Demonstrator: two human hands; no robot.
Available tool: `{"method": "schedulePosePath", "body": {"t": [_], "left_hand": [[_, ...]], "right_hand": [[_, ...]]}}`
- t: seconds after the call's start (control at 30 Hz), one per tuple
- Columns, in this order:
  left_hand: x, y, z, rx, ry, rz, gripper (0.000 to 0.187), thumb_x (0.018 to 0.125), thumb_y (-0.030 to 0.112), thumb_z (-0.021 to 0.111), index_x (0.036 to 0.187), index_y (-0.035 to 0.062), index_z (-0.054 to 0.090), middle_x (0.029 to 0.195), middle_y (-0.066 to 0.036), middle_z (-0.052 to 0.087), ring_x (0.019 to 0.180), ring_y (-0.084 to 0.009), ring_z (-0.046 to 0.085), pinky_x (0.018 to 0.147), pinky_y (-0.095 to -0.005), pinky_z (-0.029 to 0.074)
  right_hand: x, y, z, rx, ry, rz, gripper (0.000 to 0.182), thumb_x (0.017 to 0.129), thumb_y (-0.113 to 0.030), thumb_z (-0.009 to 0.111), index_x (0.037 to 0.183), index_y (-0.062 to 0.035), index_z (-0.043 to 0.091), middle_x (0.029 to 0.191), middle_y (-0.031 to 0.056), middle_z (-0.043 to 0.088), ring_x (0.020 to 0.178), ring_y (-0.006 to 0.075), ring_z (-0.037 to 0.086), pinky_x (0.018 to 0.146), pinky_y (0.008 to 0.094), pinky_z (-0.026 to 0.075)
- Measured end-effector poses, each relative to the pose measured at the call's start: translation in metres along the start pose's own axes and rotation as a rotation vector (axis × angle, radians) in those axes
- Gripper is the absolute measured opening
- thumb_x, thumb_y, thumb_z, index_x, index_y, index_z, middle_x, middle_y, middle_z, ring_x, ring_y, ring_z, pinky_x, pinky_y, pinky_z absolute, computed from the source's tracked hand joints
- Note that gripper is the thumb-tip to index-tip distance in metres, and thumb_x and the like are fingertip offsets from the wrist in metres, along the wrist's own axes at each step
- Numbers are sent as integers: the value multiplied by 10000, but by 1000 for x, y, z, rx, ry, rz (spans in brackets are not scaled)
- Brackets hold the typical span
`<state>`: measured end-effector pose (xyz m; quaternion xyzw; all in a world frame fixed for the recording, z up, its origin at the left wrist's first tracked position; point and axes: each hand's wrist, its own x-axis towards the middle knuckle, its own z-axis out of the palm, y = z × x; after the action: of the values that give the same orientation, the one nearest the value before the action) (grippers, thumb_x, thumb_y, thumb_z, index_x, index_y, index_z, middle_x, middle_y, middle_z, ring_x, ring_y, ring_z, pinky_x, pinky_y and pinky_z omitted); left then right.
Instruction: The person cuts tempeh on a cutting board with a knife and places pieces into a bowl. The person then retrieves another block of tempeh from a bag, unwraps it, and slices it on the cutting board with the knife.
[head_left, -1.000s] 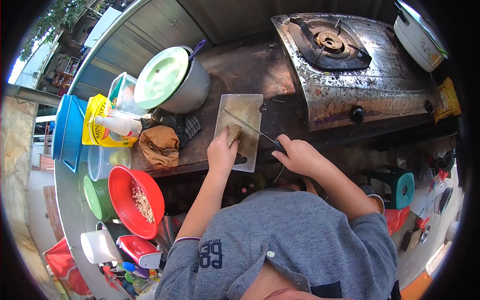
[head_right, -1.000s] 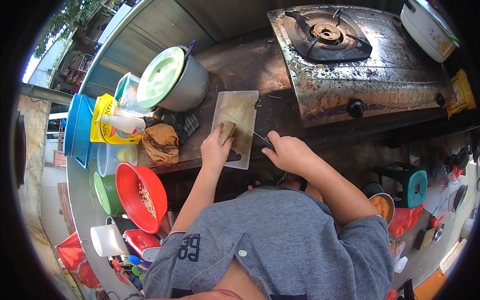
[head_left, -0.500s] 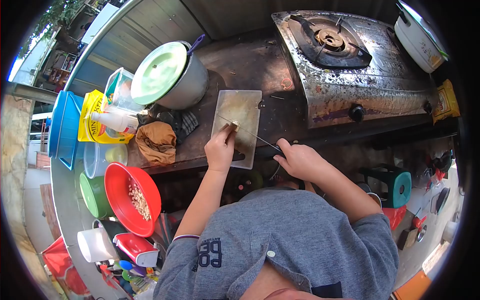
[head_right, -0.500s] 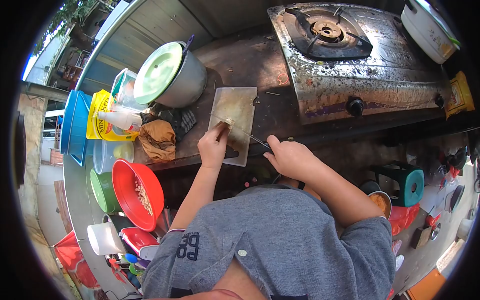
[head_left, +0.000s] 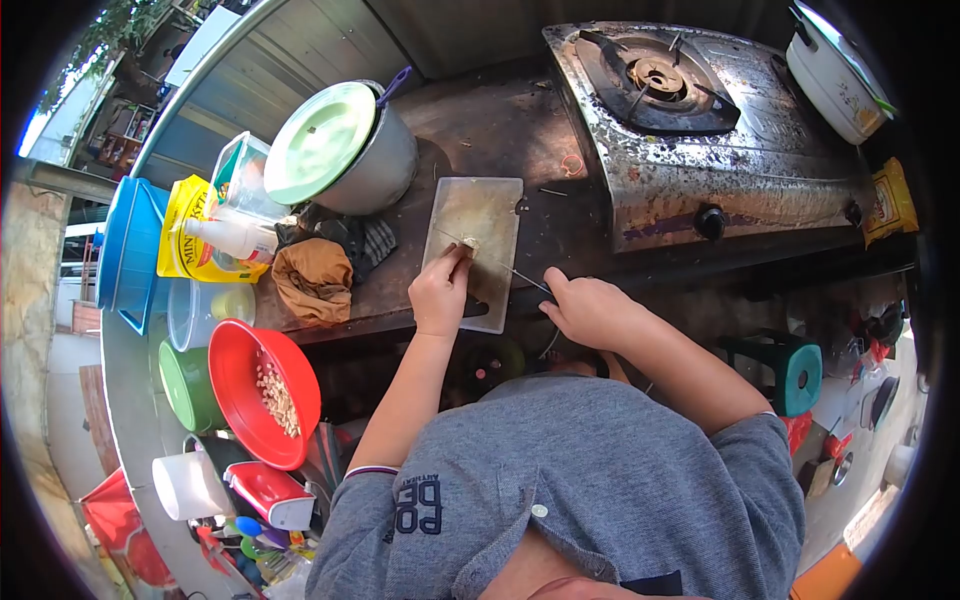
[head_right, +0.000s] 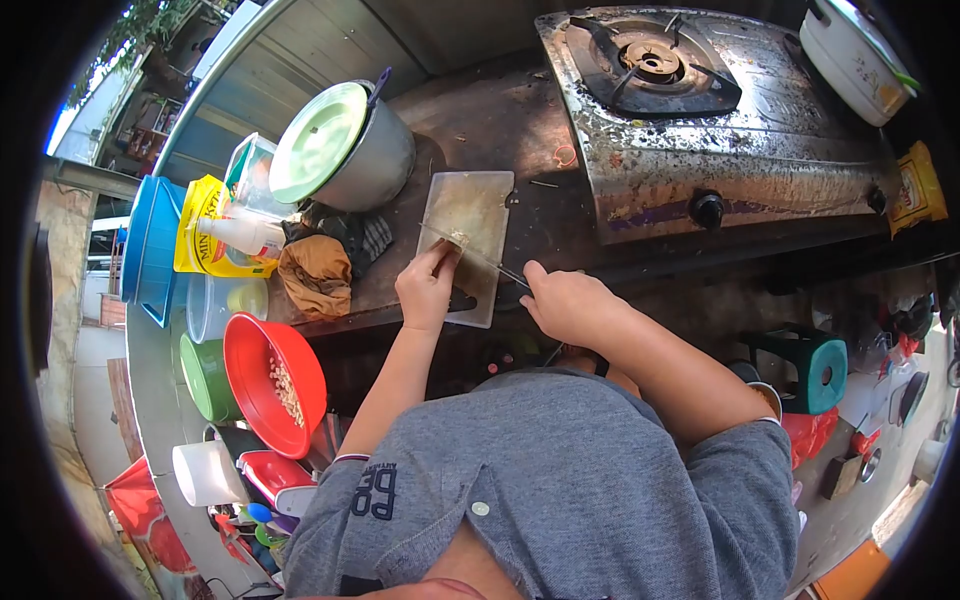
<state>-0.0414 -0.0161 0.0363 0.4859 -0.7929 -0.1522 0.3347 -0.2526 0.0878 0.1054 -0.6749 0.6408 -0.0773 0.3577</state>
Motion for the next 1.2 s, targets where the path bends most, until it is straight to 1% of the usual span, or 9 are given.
{"method": "schedulePosePath", "body": {"t": [0.07, 0.3, 0.47, 0.5, 0.53, 0.63, 0.7, 0.97, 1.2], "left_hand": [[-2, -2, 2, 6, 21, 26, 142, 827, 153, 667, 942, 85, 714, 965, -109, 698, 854, -269, 677, 733, -335, 534], [-3, -1, 0, -66, 61, 20, 195, 818, 135, 674, 983, 35, 705, 986, -140, 694, 879, -270, 682, 768, -328, 531], [-6, -6, -4, -95, 87, 4, 207, 819, 131, 674, 992, 22, 699, 997, -153, 691, 882, -267, 687, 776, -320, 530], [-6, -2, -6, -107, 28, -71, 204, 821, 129, 673, 991, 20, 697, 995, -151, 692, 880, -266, 687, 774, -320, 530], [-7, 0, -8, -119, -33, -145, 201, 823, 126, 672, 991, 18, 696, 993, -149, 693, 877, -266, 688, 773, -320, 530], [-7, -1, -6, -156, -29, -155, 187, 823, 109, 666, 985, 19, 694, 991, -151, 693, 870, -270, 688, 768, -319, 530], [-7, -1, -4, -164, -14, -137, 180, 823, 103, 664, 980, 21, 696, 989, -152, 693, 871, -270, 688, 766, -319, 530], [-10, -3, -4, -147, 12, -79, 172, 827, 100, 663, 977, 22, 699, 978, -149, 694, 888, -269, 683, 774, -317, 528], [-10, -6, -3, -207, 76, -80, 188, 830, 84, 663, 1004, 17, 692, 995, -168, 691, 862, -252, 691, 760, -312, 531]], "right_hand": [[3, 6, 6, -7, -5, 5, 282, 933, -248, 511, 999, 18, 442, 818, 264, 645, 809, 453, 627, 723, 526, 491], [13, 24, 11, 73, 93, -31, 313, 932, -275, 527, 1033, 12, 456, 823, 249, 645, 820, 449, 623, 729, 524, 485], [-1, 11, 7, 78, 139, -46, 318, 931, -277, 536, 1065, 0, 456, 813, 254, 639, 809, 446, 620, 706, 515, 483], [-4, 9, 6, 92, 161, -57, 316, 930, -270, 540, 1083, -7, 457, 815, 264, 634, 811, 449, 615, 701, 510, 479], [-7, 7, 5, 91, 157, -57, 316, 930, -270, 540, 1083, -7, 457, 815, 264, 634, 811, 449, 615, 701, 510, 479], [-8, 3, 3, 56, 129, -56, 306, 932, -266, 537, 1070, -8, 451, 791, 255, 635, 782, 445, 618, 682, 509, 480], [-7, 1, 5, 26, 113, -49, 290, 937, -270, 520, 1010, -4, 430, 774, 251, 639, 769, 447, 624, 673, 522, 490], [4, 6, 21, -3, 35, -19, 290, 937, -256, 513, 1003, 15, 432, 777, 256, 638, 777, 460, 620, 699, 528, 487], [8, 16, 11, 80, 90, -71, 314, 931, -277, 526, 1002, 19, 450, 815, 273, 632, 815, 451, 618, 717, 525, 477]]}}
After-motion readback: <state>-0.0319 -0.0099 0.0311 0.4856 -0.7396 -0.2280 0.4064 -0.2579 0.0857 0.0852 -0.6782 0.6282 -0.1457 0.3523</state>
